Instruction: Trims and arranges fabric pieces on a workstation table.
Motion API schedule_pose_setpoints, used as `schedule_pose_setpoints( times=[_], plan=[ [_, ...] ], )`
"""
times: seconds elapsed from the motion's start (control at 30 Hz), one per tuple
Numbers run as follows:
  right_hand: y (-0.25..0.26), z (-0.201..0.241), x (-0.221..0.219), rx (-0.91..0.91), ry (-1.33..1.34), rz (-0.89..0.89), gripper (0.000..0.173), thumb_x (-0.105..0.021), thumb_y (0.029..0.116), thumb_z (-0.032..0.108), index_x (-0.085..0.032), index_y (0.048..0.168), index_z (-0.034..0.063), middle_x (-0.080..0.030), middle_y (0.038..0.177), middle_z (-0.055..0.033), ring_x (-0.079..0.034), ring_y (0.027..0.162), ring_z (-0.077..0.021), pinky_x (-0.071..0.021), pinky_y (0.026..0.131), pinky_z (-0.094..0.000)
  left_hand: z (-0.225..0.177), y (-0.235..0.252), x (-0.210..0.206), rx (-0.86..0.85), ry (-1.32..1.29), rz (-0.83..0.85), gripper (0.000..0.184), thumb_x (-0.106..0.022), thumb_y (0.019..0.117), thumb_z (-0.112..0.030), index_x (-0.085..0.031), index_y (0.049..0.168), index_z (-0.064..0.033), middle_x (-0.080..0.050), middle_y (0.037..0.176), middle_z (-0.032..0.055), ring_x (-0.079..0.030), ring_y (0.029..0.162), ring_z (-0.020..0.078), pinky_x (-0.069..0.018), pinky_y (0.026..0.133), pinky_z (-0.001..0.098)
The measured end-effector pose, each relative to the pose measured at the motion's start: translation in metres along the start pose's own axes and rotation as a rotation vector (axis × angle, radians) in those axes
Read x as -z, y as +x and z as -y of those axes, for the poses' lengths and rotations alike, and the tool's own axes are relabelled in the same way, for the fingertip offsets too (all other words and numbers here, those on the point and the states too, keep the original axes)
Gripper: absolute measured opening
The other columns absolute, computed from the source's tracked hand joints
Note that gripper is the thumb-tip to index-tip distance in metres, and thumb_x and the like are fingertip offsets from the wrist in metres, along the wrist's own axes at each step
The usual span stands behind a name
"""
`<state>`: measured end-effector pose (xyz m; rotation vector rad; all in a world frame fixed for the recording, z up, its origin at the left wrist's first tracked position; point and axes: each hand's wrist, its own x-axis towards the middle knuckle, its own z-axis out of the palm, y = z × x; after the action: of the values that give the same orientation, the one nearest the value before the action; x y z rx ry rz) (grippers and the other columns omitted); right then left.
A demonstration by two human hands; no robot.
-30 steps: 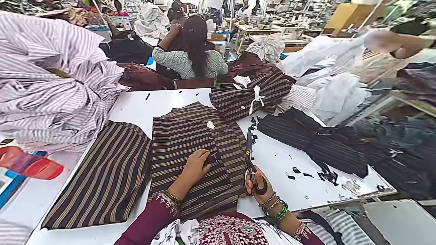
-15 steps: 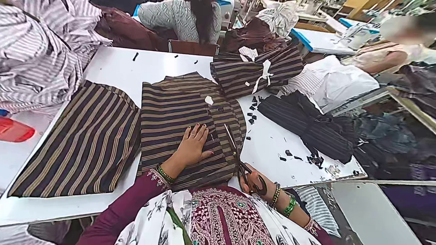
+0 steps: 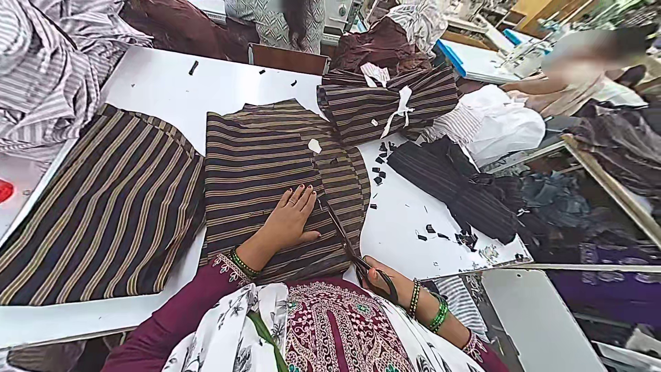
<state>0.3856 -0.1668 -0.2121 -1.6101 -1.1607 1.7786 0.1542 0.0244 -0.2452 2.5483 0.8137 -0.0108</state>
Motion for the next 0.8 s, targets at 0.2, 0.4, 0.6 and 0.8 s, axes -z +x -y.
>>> schedule_pose_setpoints(
  times=[0.2, 0.4, 0.6, 0.8],
  plan=[
    [0.014, 0.000, -0.006, 0.032, 0.019, -0.038, 0.084, -0.062, 0.0763, 0.084, -0.049, 0.114, 0.0096, -0.053, 0.072, 0.0136, -0.052, 0.060, 0.0038, -0.0473, 0.063, -0.0155, 0.004, 0.001, -0.009, -0.033, 0.041, -0.070, 0.101, -0.052, 0.0951, -0.067, -0.024, 0.159, 0.0054, -0.018, 0.168, 0.0249, -0.014, 0.157, 0.0412, -0.0103, 0.123, 0.0626],
    [0.030, -0.013, 0.005, 0.071, 0.333, 0.011, 0.082, -0.056, 0.0722, 0.092, -0.053, 0.102, 0.0155, -0.059, 0.065, 0.0081, -0.058, 0.053, -0.0040, -0.0505, 0.054, -0.0193, 0.004, 0.001, -0.003, 0.013, 0.042, 0.005, 0.098, -0.047, 0.0979, -0.067, -0.021, 0.161, 0.0027, -0.016, 0.170, 0.0207, -0.011, 0.159, 0.0361, -0.0071, 0.125, 0.0579],
    [0.045, -0.031, 0.030, 0.182, 0.817, 0.213, 0.075, -0.070, 0.0624, 0.086, -0.063, 0.094, 0.0185, -0.061, 0.066, 0.0048, -0.061, 0.054, -0.0047, -0.0514, 0.052, -0.0189, 0.003, 0.002, -0.002, 0.037, 0.042, 0.025, 0.094, -0.047, 0.0999, -0.063, -0.019, 0.162, 0.0016, -0.015, 0.170, 0.0189, -0.011, 0.159, 0.0325, -0.0063, 0.126, 0.0546],
    [0.051, -0.035, 0.032, 0.217, 0.881, 0.265, 0.074, -0.071, 0.0630, 0.085, -0.063, 0.093, 0.0179, -0.059, 0.066, 0.0045, -0.060, 0.054, -0.0050, -0.0513, 0.052, -0.0188, 0.003, 0.002, -0.003, 0.051, 0.035, 0.017, 0.094, -0.048, 0.0998, -0.063, -0.019, 0.162, 0.0020, -0.016, 0.170, 0.0187, -0.010, 0.159, 0.0321, -0.0052, 0.127, 0.0532]
  ],
)
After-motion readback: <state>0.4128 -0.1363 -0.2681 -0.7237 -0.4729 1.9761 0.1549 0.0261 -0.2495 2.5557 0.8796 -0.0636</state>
